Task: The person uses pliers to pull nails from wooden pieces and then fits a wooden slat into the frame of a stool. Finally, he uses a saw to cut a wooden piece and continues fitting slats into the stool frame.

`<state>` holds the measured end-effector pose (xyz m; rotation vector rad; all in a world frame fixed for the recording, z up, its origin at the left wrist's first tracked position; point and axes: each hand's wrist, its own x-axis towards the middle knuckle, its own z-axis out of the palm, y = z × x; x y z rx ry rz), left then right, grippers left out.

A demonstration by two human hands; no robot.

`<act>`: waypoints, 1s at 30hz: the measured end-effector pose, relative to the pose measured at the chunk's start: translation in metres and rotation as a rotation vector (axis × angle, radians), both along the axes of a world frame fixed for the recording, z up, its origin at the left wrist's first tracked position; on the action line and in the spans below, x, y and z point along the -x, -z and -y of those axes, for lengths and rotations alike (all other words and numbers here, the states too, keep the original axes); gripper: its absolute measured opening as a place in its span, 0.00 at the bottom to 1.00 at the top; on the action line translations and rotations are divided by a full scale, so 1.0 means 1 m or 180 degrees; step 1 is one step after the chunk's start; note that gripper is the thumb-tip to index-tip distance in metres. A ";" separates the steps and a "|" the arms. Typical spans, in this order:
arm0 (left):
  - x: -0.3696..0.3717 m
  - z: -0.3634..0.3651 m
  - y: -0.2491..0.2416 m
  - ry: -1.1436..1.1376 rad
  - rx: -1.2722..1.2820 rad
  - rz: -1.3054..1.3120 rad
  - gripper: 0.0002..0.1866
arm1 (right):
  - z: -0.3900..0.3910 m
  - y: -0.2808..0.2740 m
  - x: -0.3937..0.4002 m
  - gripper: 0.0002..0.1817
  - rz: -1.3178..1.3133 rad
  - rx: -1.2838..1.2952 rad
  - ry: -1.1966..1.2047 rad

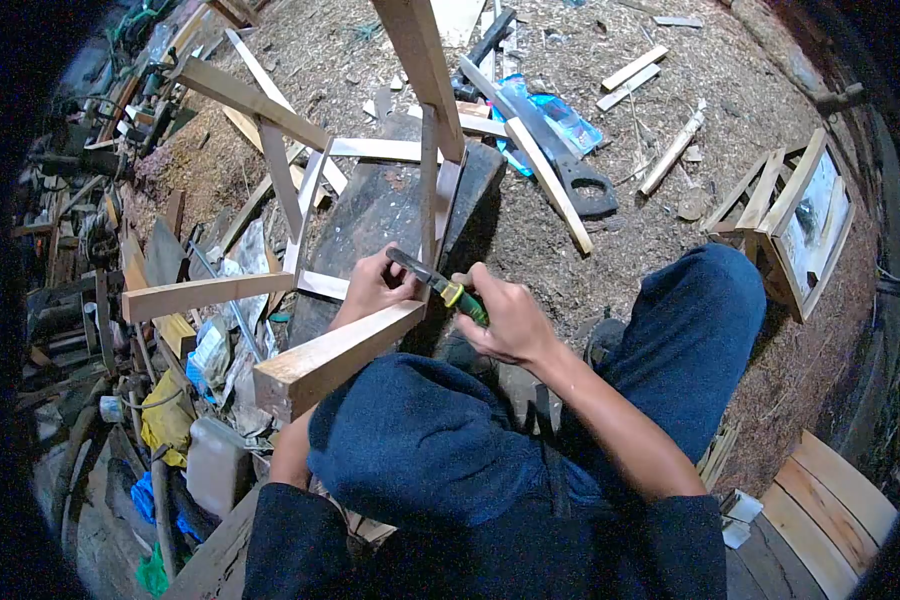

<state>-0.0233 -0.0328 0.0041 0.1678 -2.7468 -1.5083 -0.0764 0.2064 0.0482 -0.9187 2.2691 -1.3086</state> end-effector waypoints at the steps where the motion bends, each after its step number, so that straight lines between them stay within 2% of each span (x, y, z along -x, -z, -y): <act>1: 0.000 0.000 -0.001 -0.0007 0.0001 0.0011 0.18 | -0.001 0.000 0.000 0.20 -0.0179 0.0393 0.0018; 3: 0.000 -0.001 -0.003 -0.0020 0.0063 0.0109 0.18 | -0.001 0.001 0.001 0.20 -0.0143 0.0335 0.0015; 5: -0.001 0.001 0.001 0.0025 0.0033 0.0043 0.18 | 0.002 0.001 0.008 0.20 0.0336 -0.1093 -0.0121; 7: 0.002 0.001 0.001 0.0051 -0.0007 -0.0030 0.18 | -0.002 -0.001 0.007 0.19 0.0184 -0.0877 -0.0148; 10: 0.000 0.000 -0.003 0.0006 -0.0098 0.0059 0.18 | -0.002 -0.003 0.001 0.16 -0.0231 0.0357 -0.0062; 11: 0.000 0.001 -0.001 0.0005 -0.0091 0.0073 0.18 | 0.000 -0.001 0.001 0.16 -0.0216 0.0364 -0.0063; 13: 0.000 0.001 0.002 0.0036 0.0003 -0.0046 0.18 | 0.003 0.004 0.005 0.18 0.0316 -0.0827 -0.0004; 14: 0.000 0.002 0.002 0.0048 0.0008 -0.0066 0.18 | 0.000 0.012 0.007 0.18 0.0209 -0.0989 -0.0040; 15: 0.000 0.002 0.000 0.0052 0.0057 -0.0050 0.17 | 0.000 0.012 0.008 0.18 0.0187 -0.0986 -0.0013; 18: 0.001 -0.001 -0.002 -0.0016 0.0065 0.0052 0.17 | -0.004 0.010 0.001 0.19 -0.0032 -0.0108 0.0050; 19: 0.000 -0.001 -0.003 -0.0059 0.0061 0.0140 0.17 | -0.005 0.014 0.000 0.19 -0.0031 -0.0108 0.0037; 21: 0.000 0.001 0.000 -0.0046 -0.0010 0.0092 0.17 | -0.005 0.020 -0.003 0.19 -0.0205 0.0419 -0.0059; 22: -0.001 0.001 0.000 -0.0019 -0.0093 0.0038 0.16 | -0.003 0.020 -0.002 0.18 -0.0160 0.0078 -0.0043; 23: -0.002 0.001 0.001 -0.0007 -0.0092 0.0039 0.16 | -0.002 0.019 0.000 0.18 -0.0161 0.0078 -0.0031; 25: 0.000 0.001 0.000 -0.0013 0.0042 -0.0032 0.17 | 0.000 0.009 0.009 0.19 0.0069 -0.1014 -0.0278; 27: 0.000 0.002 0.000 0.0005 0.0133 -0.0013 0.16 | -0.001 0.003 0.006 0.20 0.0034 -0.1010 -0.0287; 29: 0.000 0.002 -0.001 -0.0034 -0.0093 0.0150 0.15 | -0.001 0.002 0.001 0.21 -0.0131 -0.0098 -0.0089; 30: -0.001 0.003 -0.002 -0.0041 -0.0084 0.0155 0.15 | -0.001 -0.004 0.001 0.20 -0.0054 -0.0038 0.0013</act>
